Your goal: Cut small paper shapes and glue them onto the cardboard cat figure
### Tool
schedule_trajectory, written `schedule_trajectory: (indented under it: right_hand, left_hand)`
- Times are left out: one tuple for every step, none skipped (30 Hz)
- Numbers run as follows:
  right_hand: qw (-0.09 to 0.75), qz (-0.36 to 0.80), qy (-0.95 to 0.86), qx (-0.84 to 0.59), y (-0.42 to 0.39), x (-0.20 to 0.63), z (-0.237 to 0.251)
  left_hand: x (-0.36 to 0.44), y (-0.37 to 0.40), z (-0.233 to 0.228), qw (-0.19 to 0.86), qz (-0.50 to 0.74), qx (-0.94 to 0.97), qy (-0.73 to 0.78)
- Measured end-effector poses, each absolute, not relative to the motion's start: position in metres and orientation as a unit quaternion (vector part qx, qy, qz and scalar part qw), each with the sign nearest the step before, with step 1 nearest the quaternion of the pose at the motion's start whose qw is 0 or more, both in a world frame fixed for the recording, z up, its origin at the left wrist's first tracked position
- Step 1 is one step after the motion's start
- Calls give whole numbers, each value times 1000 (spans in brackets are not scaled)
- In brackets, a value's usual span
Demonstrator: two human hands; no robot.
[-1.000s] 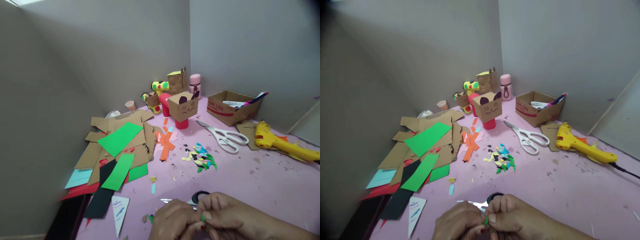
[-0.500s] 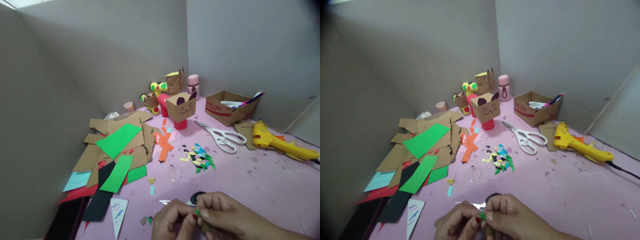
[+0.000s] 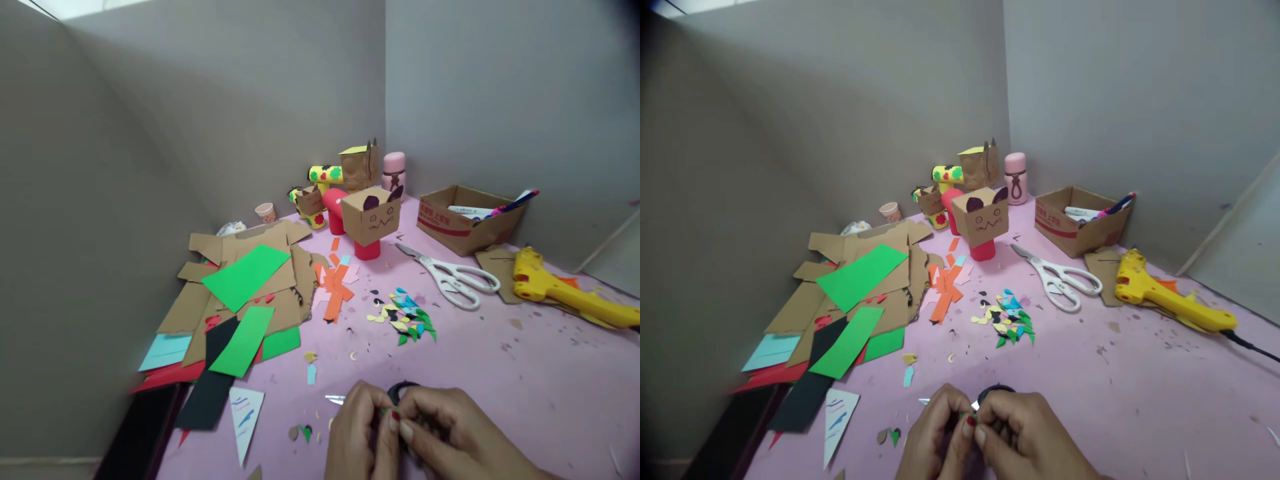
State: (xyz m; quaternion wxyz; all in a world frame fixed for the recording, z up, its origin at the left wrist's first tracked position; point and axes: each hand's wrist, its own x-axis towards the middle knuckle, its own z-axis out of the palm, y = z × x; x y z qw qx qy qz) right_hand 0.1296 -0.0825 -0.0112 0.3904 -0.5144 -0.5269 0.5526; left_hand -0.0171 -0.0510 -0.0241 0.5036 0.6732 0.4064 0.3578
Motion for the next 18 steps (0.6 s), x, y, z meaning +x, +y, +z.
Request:
schedule_trajectory:
  right_hand:
    - [401, 588, -486, -507, -81, 129, -12]
    - [409, 617, -450, -500, -80, 128, -12]
    - [414, 635, -425, -495, -80, 127, -13]
    - [418, 642, -411, -494, -79, 126, -13]
    - [420, 642, -407, -496, -79, 126, -13]
    - [420, 637, -412, -498, -79, 126, -14]
    - [420, 627, -425, -499, -79, 127, -13]
    - [419, 608, -451, -500, -79, 128, -12]
    - [416, 576, -492, -503, -80, 131, -11]
    - [405, 529, -546, -509, -80, 135, -9]
    - [382, 469, -607, -516, -79, 139, -7]
    - [347, 401, -666, -524, -79, 144, -5]
    - [304, 334, -717, -531, -79, 149, -3]
    - [264, 283, -750, -537, -79, 153, -3]
    - [232, 240, -773, -539, -79, 157, -4]
    - [212, 201, -792, -536, -78, 159, -6]
    - [200, 162, -809, -529, -78, 160, -10]
    - [188, 124, -824, -519, -77, 159, -14]
  left_hand:
    - [-17, -49, -25, 557, 349, 639, 400]
    - [-17, -47, -26, 611, 339, 597, 393]
    - [-17, -45, -27, 658, 330, 556, 387]
    - [-17, -44, -28, 691, 322, 521, 384]
    - [-17, -42, -29, 711, 318, 496, 385]
    - [-18, -41, -30, 719, 318, 480, 389]
    - [-18, -41, -30, 720, 322, 471, 395]
    - [-18, -40, -30, 717, 331, 463, 401]
    - [-18, -39, -30, 715, 344, 454, 405]
    - [-19, -39, -30, 715, 357, 442, 408]
    - [-19, -38, -30, 718, 368, 428, 408]
    - [-19, -37, -29, 721, 379, 412, 409]
    - [-20, -36, -28, 725, 389, 394, 409]
    - [-20, -34, -27, 726, 400, 380, 410]
    - [-21, -33, -26, 725, 411, 369, 412]
    - [-21, -32, -24, 721, 421, 362, 414]
    - [-21, -31, -23, 718, 429, 359, 415]
    - [-22, -30, -23, 717, 432, 357, 415]
